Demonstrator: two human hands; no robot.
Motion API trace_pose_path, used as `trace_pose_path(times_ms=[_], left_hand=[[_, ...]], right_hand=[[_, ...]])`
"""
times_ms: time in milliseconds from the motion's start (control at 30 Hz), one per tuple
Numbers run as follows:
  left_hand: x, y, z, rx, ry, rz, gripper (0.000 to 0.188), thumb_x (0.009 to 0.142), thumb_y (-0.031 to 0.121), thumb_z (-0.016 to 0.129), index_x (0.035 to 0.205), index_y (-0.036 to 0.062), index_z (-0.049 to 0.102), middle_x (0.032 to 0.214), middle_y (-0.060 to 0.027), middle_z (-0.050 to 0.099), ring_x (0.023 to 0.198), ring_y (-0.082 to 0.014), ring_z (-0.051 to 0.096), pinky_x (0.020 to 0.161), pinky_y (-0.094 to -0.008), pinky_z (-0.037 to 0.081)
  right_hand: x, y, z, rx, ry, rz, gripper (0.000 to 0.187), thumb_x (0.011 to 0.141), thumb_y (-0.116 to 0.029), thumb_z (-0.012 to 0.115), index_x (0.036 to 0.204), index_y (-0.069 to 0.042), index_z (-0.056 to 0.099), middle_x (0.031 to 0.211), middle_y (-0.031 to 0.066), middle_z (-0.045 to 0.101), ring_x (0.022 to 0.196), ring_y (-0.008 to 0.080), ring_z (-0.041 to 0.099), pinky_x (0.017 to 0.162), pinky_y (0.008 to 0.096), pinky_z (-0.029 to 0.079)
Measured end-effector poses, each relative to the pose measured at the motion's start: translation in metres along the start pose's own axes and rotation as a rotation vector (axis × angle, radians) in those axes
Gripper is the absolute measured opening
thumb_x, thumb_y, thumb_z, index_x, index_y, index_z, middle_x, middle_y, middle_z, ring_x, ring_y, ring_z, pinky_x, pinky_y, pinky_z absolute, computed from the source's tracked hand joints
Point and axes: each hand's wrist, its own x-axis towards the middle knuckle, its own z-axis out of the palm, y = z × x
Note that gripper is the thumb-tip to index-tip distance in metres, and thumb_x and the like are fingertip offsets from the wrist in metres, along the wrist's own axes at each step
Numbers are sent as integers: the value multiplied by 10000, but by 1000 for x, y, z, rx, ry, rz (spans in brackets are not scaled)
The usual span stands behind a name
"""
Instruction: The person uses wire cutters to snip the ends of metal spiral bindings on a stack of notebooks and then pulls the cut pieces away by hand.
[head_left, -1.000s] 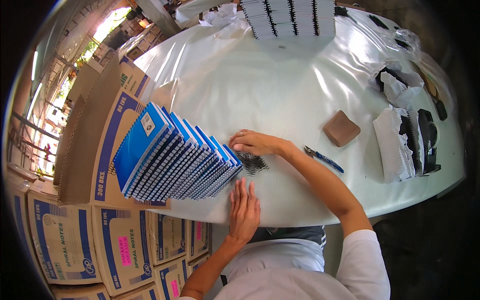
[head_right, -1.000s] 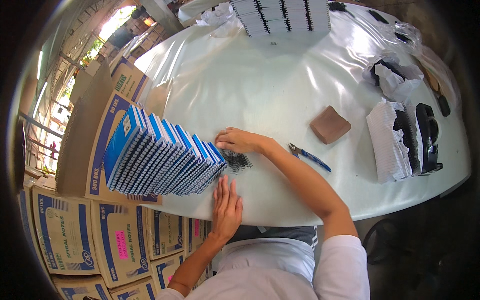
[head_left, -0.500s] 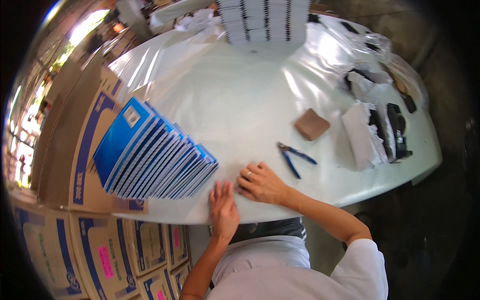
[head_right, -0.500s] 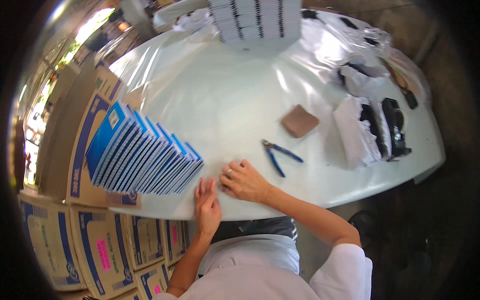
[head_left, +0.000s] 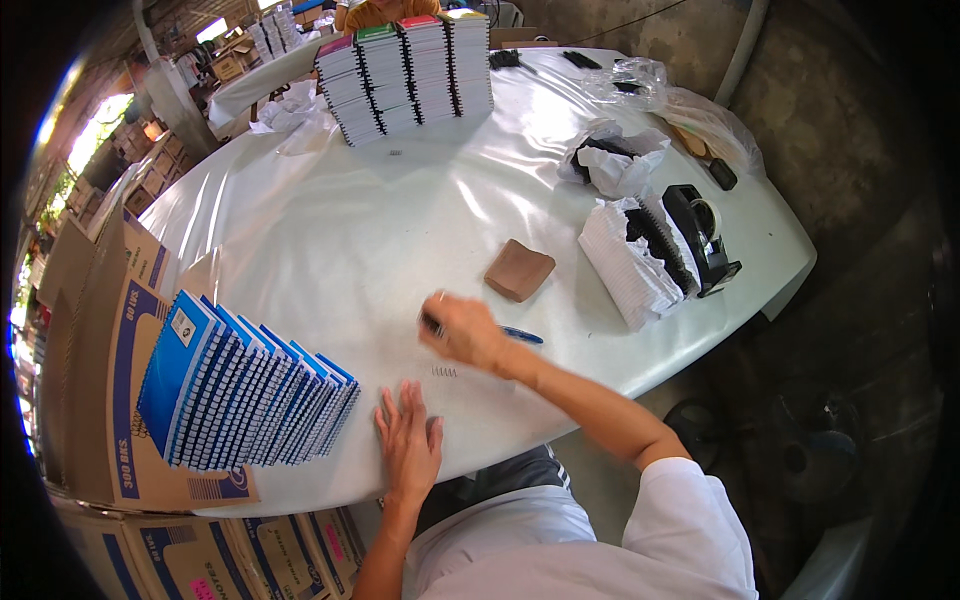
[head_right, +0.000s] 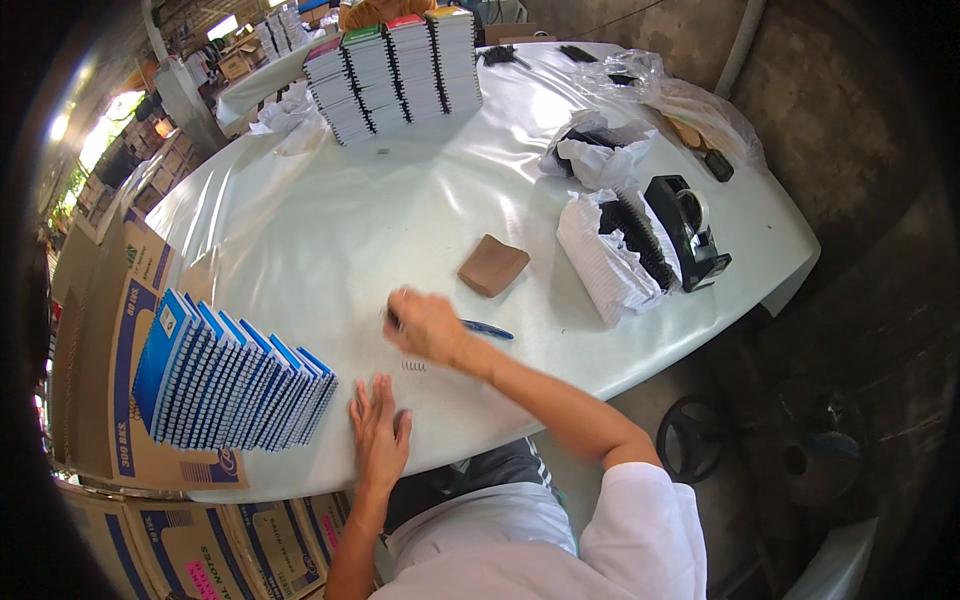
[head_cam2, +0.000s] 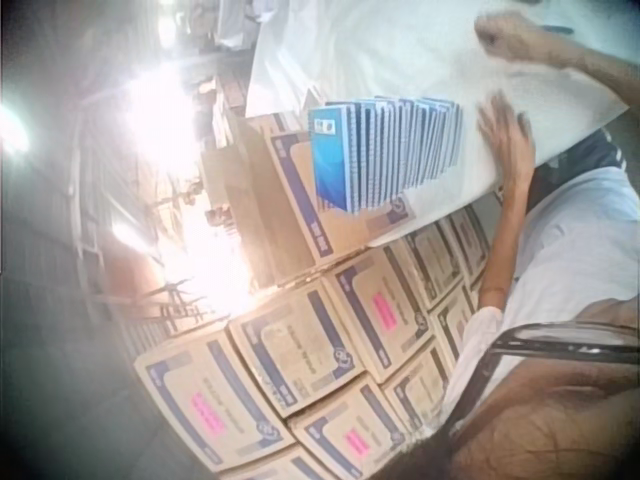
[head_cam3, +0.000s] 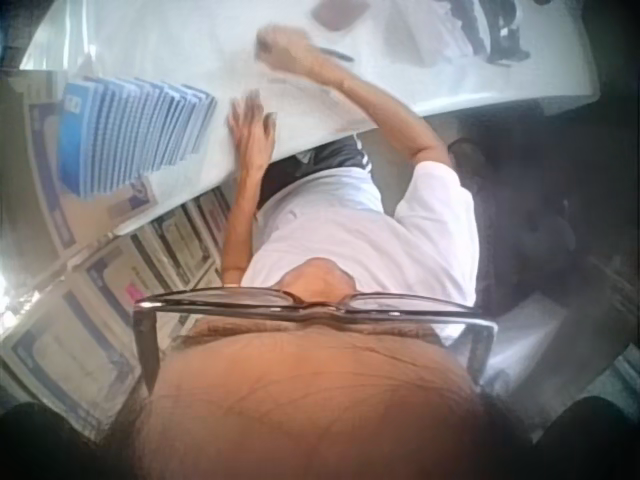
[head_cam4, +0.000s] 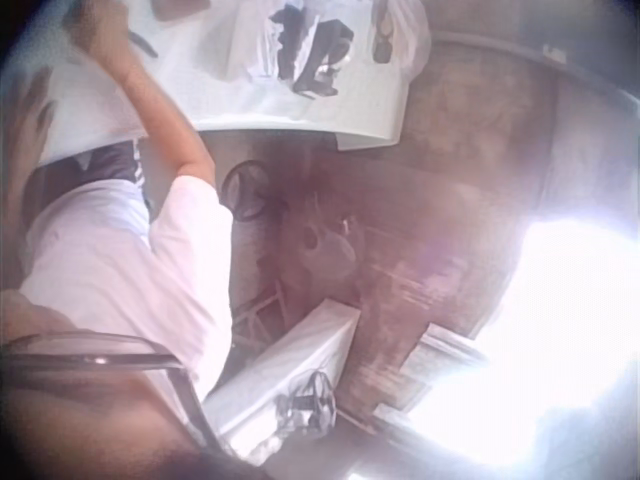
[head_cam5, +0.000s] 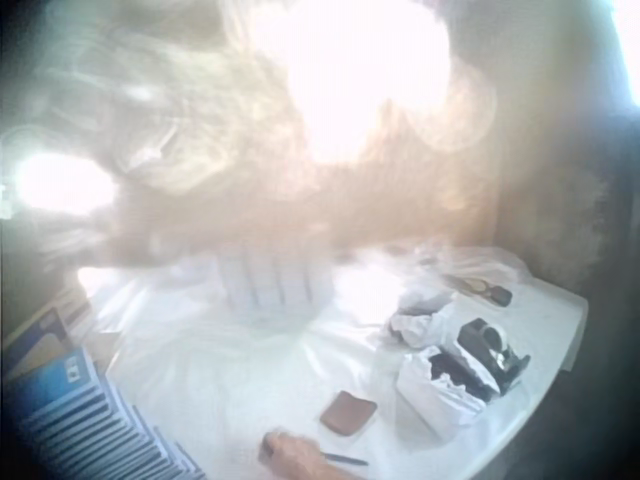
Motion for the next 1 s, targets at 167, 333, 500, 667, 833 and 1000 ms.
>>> trace_pose_path(times_ms=[167, 333, 500, 667, 833, 1000], left_hand=[[26, 7, 9, -48, -8, -14, 629, 909, 143, 571, 1460, 3, 301, 1508, -240, 298, 1417, -435, 211, 1138, -543, 149], [32, 7, 8, -13, 40, 14, 627, 886, 140, 595, 1440, -2, 339, 1497, -254, 293, 1393, -460, 233, 1126, -567, 174], [39, 10, 11, -8, -14, 38, 610, 879, 142, 597, 1430, 7, 373, 1488, -248, 316, 1392, -467, 230, 1130, -564, 168], [35, 9, 9, -35, 12, 52, 592, 880, 141, 592, 1425, 20, 395, 1483, -246, 333, 1391, -463, 245, 1130, -564, 167], [27, 1, 6, -65, 68, 0, 606, 863, 112, 611, 1424, 28, 399, 1483, -232, 347, 1396, -445, 257, 1124, -567, 181], [19, -2, 5, -85, 146, 69, 561, 830, 24, 624, 1371, 47, 478, 1450, -198, 417, 1372, -441, 318, 1106, -591, 208]], right_hand=[[88, 98, -121, -355, 332, 136, 136, 788, -185, 643, 805, -51, 643, 770, 157, 650, 720, 316, 642, 635, 432, 494], [133, 227, -245, -665, 284, 395, 309, 819, -330, 617, 924, -42, 650, 930, 196, 685, 875, 375, 660, 767, 470, 519], [104, 333, -293, -683, 75, 466, 513, 835, -511, 622, 1033, -39, 662, 950, 226, 671, 922, 375, 636, 843, 443, 479], [92, 331, -305, -930, -39, 373, 434, 935, -422, 531, 1192, -88, 635, 1034, 165, 667, 1053, 328, 611, 982, 387, 426], [124, 184, -221, -477, 70, 147, 195, 832, -101, 620, 1018, -53, 653, 1090, 134, 652, 1076, 268, 626, 912, 437, 463], [30, 40, -79, -160, -438, -341, 402, 723, -349, 775, 1029, -125, 640, 896, 36, 639, 959, 208, 596, 853, 361, 418]])
